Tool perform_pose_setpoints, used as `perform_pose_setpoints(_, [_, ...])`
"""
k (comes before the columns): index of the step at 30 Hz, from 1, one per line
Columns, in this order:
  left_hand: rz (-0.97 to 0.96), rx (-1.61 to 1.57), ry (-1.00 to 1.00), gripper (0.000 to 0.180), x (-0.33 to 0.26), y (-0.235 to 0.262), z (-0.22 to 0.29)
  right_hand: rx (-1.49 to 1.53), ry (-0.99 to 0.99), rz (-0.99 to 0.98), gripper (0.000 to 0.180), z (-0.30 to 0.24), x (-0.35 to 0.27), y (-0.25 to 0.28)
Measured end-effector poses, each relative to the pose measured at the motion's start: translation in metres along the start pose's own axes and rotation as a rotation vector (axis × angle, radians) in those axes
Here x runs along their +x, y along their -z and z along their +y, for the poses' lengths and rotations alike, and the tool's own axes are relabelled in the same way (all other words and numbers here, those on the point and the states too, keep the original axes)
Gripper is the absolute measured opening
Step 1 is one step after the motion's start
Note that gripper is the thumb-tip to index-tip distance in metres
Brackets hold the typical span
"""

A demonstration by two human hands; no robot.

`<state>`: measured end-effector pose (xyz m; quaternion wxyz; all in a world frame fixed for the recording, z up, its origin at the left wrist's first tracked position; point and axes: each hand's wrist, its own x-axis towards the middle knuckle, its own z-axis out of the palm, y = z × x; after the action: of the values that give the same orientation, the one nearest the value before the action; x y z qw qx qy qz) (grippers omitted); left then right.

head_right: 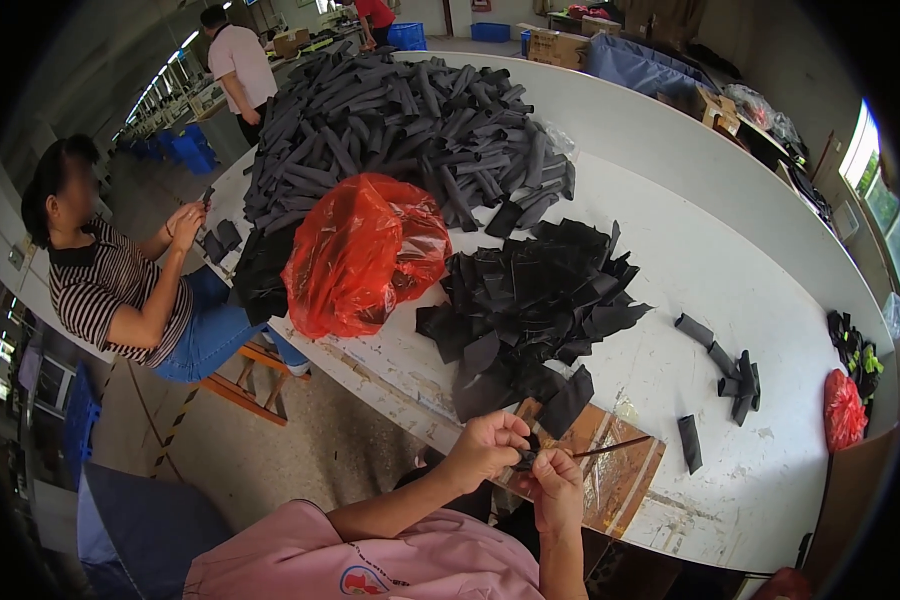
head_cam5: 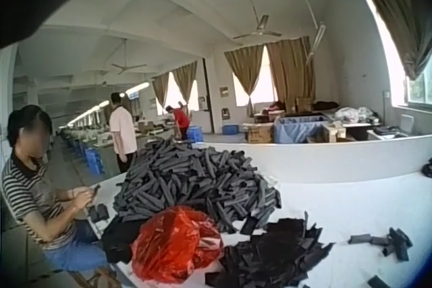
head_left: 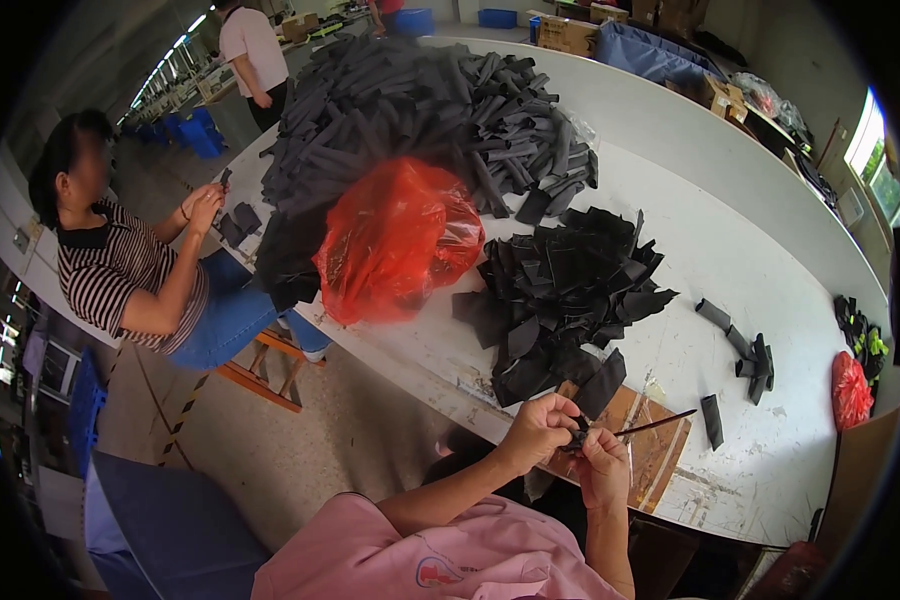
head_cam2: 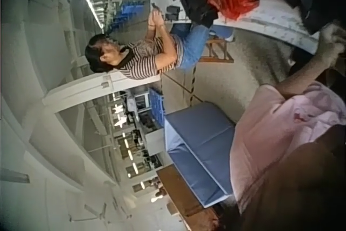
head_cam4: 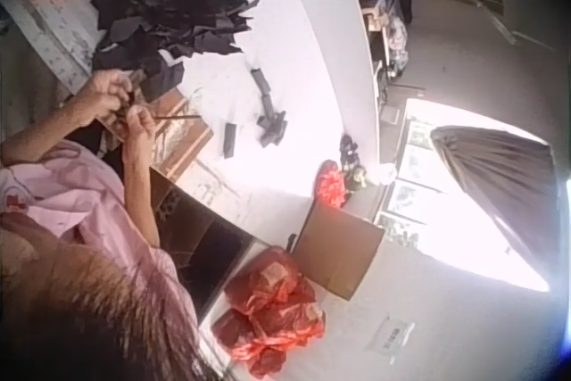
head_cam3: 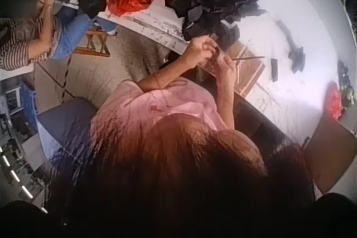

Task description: The person is assembling black foam grips by wrapping and sliding them onto thin rods.

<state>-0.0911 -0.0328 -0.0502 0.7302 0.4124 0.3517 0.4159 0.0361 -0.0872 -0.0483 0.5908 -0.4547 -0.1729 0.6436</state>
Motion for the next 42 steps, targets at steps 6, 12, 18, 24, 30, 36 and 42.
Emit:
perform_pose_setpoints(6, [-0.193,-0.430,0.287,0.032,-0.010,0.006,0.006,-0.059,0.081,-0.045,0.011,-0.005,-0.012,-0.005])
perform_pose_setpoints(12, [-0.473,-0.942,0.386,0.039,-0.030,0.004,-0.003,-0.115,0.108,-0.072,0.013,-0.007,-0.021,-0.002])
perform_pose_setpoints(18, [-0.408,-0.285,0.160,0.042,-0.028,-0.018,0.010,-0.009,0.263,-0.094,0.016,-0.010,-0.023,0.010])
perform_pose_setpoints(24, [-0.028,0.382,-0.491,0.015,-0.019,-0.046,-0.001,-0.874,0.959,0.155,0.012,-0.028,-0.036,-0.003])
perform_pose_setpoints(30, [-0.157,-0.286,0.064,0.014,-0.017,-0.064,0.038,-0.939,0.851,0.233,0.011,-0.062,-0.048,-0.012])
perform_pose_setpoints(36, [-0.802,-1.040,0.523,0.014,0.019,-0.091,0.081,-0.552,0.523,0.048,0.017,-0.132,-0.053,-0.019])
perform_pose_setpoints(42, [-0.202,-1.129,0.624,0.022,0.048,-0.070,0.017,-0.205,0.116,-0.018,0.022,-0.101,0.000,0.025])
